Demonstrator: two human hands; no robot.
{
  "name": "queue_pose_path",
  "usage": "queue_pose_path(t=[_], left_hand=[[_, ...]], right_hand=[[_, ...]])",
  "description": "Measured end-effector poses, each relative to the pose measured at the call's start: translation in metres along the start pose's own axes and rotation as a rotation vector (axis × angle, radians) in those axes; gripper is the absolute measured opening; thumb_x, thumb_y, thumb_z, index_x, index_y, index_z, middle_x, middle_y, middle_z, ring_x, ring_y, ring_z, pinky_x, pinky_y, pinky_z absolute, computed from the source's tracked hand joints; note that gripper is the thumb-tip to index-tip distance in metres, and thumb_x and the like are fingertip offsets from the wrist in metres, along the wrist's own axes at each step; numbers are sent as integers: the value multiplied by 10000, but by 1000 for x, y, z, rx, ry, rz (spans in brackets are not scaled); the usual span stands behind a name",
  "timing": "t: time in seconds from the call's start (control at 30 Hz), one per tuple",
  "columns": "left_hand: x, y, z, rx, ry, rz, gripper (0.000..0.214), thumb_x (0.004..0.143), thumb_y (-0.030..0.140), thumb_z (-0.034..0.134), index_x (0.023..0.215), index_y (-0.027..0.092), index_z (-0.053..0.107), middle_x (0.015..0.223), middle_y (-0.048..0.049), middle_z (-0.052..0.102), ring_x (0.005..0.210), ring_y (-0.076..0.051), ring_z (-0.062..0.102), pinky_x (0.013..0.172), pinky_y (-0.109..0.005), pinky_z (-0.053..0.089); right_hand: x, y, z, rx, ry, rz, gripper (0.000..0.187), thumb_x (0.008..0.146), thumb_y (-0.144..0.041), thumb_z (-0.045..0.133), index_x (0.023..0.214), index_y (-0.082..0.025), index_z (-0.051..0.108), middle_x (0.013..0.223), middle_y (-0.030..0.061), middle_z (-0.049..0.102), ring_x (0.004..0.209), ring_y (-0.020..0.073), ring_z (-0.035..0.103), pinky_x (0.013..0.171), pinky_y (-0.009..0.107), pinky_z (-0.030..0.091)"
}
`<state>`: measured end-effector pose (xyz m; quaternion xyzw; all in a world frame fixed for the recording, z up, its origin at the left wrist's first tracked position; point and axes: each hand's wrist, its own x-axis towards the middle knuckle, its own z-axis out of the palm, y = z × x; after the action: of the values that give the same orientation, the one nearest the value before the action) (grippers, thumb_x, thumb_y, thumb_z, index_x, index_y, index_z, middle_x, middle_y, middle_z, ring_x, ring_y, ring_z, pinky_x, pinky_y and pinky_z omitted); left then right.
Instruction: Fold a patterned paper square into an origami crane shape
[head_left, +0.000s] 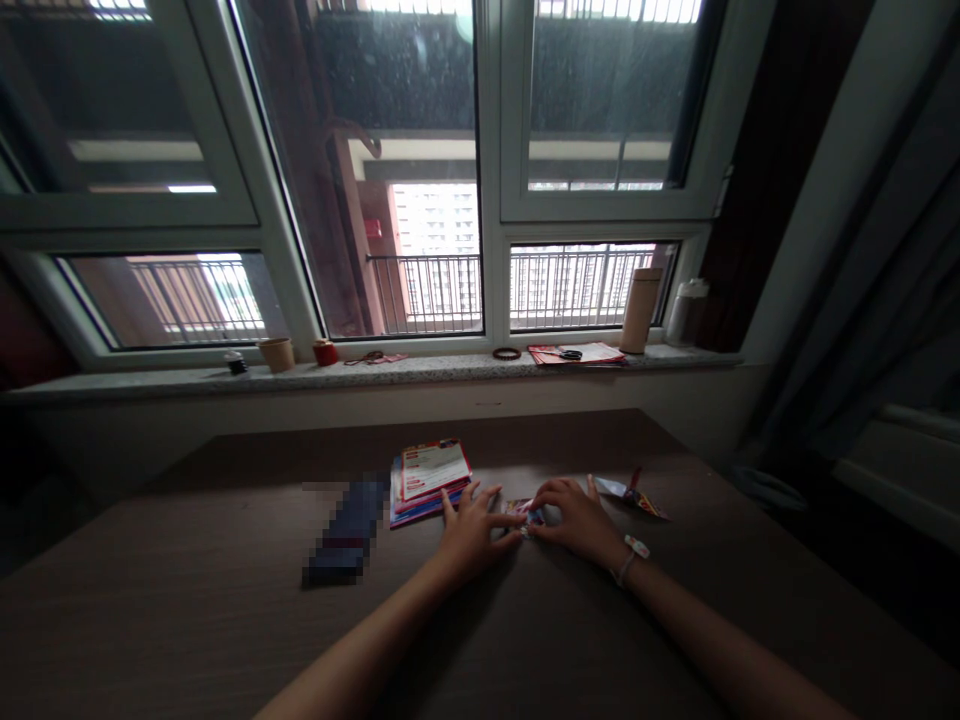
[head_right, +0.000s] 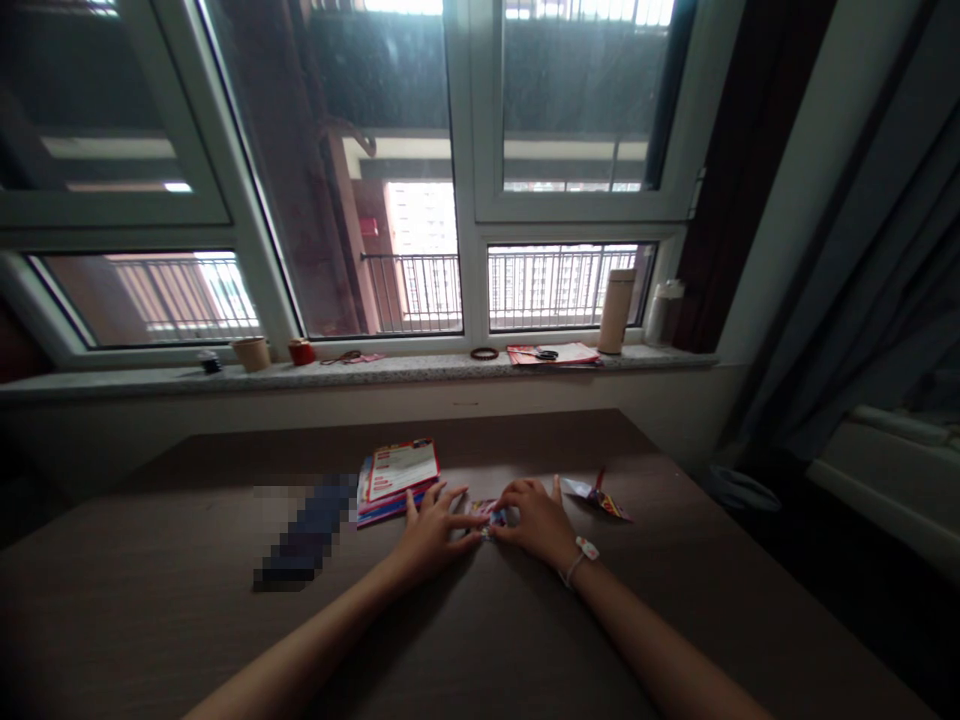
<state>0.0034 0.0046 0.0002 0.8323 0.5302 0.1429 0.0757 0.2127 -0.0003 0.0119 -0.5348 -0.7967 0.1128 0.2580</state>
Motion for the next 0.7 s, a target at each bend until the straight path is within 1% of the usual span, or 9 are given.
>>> queue_pose_path(t=[0.1, 0.23, 0.33, 0.43, 0.53, 0.63, 0.7], left_hand=[[0, 0, 0, -4, -2, -3, 271, 817, 552, 600, 1084, 537, 639, 1450, 38, 425, 1384, -369, 225, 1014, -753, -52], [0, 0, 0, -6, -5, -3, 292, 813, 547, 609, 1101, 515, 641, 1449, 32, 421, 1378, -371, 228, 1018, -750, -47], [-1, -1, 1, 0, 37, 9, 320, 801, 536, 630, 1120, 507, 632, 1432, 17, 435, 1366, -364, 246, 1016, -753, -37], [-1, -2, 1, -13, 63, 5, 346, 783, 537, 648, 1126, 492, 631, 1405, 7, 454, 1352, -360, 267, 1018, -755, -9], [-2, -2, 1, -32, 64, -3, 346, 777, 534, 654, 1119, 484, 636, 1394, 7, 460, 1347, -360, 274, 1017, -753, -3], [-2, -1, 0, -42, 67, -8, 342, 772, 531, 661, 1109, 484, 641, 1390, 4, 462, 1347, -358, 274, 1017, -751, -7], [-2, -1, 0, -44, 72, -8, 339, 768, 533, 665, 1102, 484, 644, 1385, 1, 466, 1349, -355, 271, 1019, -747, -13]], right_hand=[[-1, 0, -1, 0, -18, 3, 272, 735, -497, 684, 939, -318, 699, 1080, 15, 647, 1118, 276, 510, 1043, 706, 8], [-5, -1, -2, -6, -5, -14, 290, 731, -519, 689, 953, -333, 686, 1078, -4, 644, 1124, 272, 511, 1055, 696, 32], [-6, 1, -1, 2, 2, -25, 264, 770, -518, 652, 972, -349, 678, 1098, -7, 635, 1138, 269, 507, 1064, 687, 43], [-5, 2, 2, 50, 2, -10, 207, 823, -491, 606, 954, -353, 687, 1092, 2, 634, 1134, 265, 509, 1070, 676, 28], [-4, 2, 4, 64, 13, 4, 181, 857, -444, 576, 934, -332, 695, 1069, 12, 634, 1113, 251, 515, 1082, 650, 13], [-4, 1, 6, 27, 23, -2, 190, 850, -434, 581, 936, -306, 692, 1063, 22, 634, 1093, 243, 518, 1090, 630, 24], [-4, 1, 6, 9, 26, -15, 198, 835, -447, 595, 938, -304, 686, 1062, 17, 633, 1094, 244, 517, 1085, 637, 35]])
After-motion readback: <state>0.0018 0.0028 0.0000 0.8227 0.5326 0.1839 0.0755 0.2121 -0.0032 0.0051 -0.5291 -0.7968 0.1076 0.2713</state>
